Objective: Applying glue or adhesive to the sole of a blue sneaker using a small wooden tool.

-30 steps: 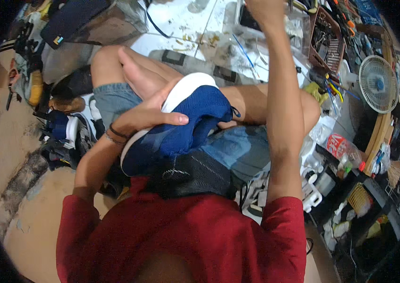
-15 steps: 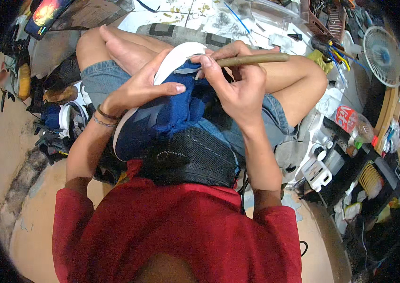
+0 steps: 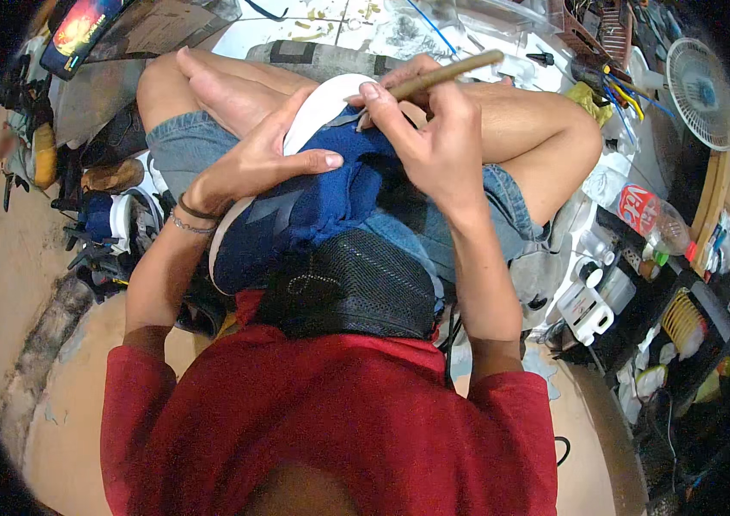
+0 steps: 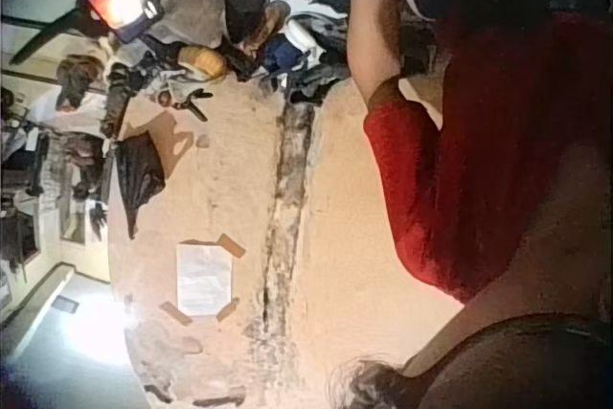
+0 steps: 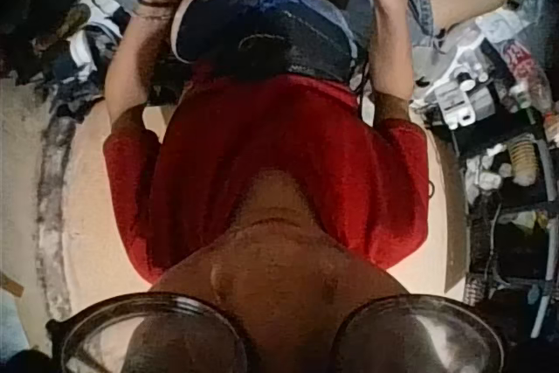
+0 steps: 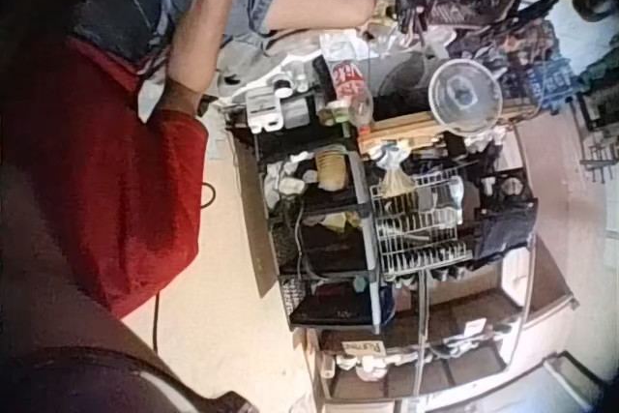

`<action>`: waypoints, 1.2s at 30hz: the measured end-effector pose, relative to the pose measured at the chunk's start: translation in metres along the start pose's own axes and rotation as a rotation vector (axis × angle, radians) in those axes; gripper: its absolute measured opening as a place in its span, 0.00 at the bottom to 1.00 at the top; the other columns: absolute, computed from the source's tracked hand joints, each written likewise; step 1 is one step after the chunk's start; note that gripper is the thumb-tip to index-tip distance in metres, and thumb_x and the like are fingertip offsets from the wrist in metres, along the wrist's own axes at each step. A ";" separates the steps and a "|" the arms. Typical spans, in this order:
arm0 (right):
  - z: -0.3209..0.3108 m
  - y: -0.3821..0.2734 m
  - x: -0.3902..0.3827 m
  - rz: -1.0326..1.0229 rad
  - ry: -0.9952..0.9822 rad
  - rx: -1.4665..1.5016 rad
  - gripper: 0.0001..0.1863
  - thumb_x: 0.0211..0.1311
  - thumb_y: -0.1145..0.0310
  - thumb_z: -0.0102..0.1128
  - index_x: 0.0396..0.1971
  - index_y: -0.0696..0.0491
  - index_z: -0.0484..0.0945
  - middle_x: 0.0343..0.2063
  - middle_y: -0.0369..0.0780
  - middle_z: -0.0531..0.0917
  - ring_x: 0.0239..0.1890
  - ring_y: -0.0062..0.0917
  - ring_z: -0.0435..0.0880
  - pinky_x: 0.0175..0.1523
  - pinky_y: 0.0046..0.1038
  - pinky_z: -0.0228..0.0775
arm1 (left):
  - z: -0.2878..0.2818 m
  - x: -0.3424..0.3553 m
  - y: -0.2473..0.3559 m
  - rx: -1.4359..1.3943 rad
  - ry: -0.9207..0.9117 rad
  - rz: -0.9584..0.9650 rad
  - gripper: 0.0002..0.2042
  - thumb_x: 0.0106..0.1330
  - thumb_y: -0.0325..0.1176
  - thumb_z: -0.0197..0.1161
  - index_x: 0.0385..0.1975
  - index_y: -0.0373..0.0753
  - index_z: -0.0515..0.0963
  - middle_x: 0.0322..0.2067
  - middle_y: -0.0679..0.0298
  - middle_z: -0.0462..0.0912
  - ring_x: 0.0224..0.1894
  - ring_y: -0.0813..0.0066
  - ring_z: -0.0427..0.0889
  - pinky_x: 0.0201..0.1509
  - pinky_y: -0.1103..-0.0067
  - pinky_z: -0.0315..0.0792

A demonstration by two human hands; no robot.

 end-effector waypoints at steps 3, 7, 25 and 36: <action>-0.009 0.007 0.017 -0.038 -0.155 -0.042 0.08 0.66 0.73 0.62 0.34 0.63 0.76 0.25 0.39 0.82 0.29 0.18 0.82 0.36 0.20 0.75 | 0.000 0.000 0.000 0.025 -0.001 -0.041 0.37 0.61 0.37 0.71 0.66 0.33 0.59 0.58 0.56 0.71 0.61 0.71 0.68 0.67 0.74 0.62; -0.007 0.012 0.023 -0.006 -0.184 0.019 0.07 0.67 0.73 0.61 0.34 0.62 0.75 0.26 0.39 0.82 0.29 0.18 0.82 0.36 0.19 0.75 | -0.002 0.001 -0.005 -0.023 0.003 -0.002 0.37 0.61 0.37 0.71 0.66 0.33 0.59 0.58 0.55 0.71 0.62 0.71 0.68 0.67 0.74 0.62; 0.002 0.008 -0.005 -0.007 -0.063 0.124 0.07 0.69 0.75 0.56 0.33 0.62 0.70 0.32 0.48 0.85 0.28 0.19 0.83 0.33 0.21 0.77 | 0.002 -0.001 0.001 -0.022 0.046 -0.051 0.38 0.58 0.40 0.73 0.65 0.34 0.61 0.55 0.54 0.74 0.59 0.67 0.72 0.64 0.75 0.65; 0.005 0.008 -0.010 0.032 0.054 0.142 0.07 0.70 0.74 0.56 0.33 0.61 0.70 0.34 0.51 0.86 0.27 0.18 0.82 0.32 0.20 0.77 | 0.007 -0.002 -0.009 0.035 0.084 -0.011 0.42 0.55 0.44 0.75 0.65 0.32 0.61 0.56 0.49 0.74 0.60 0.62 0.73 0.65 0.72 0.65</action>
Point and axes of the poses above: each hand's wrist, its own x-axis towards the middle knuckle, its own z-axis out of the palm, y = z × x, the point moved 1 cm from there along x, towards the middle knuckle
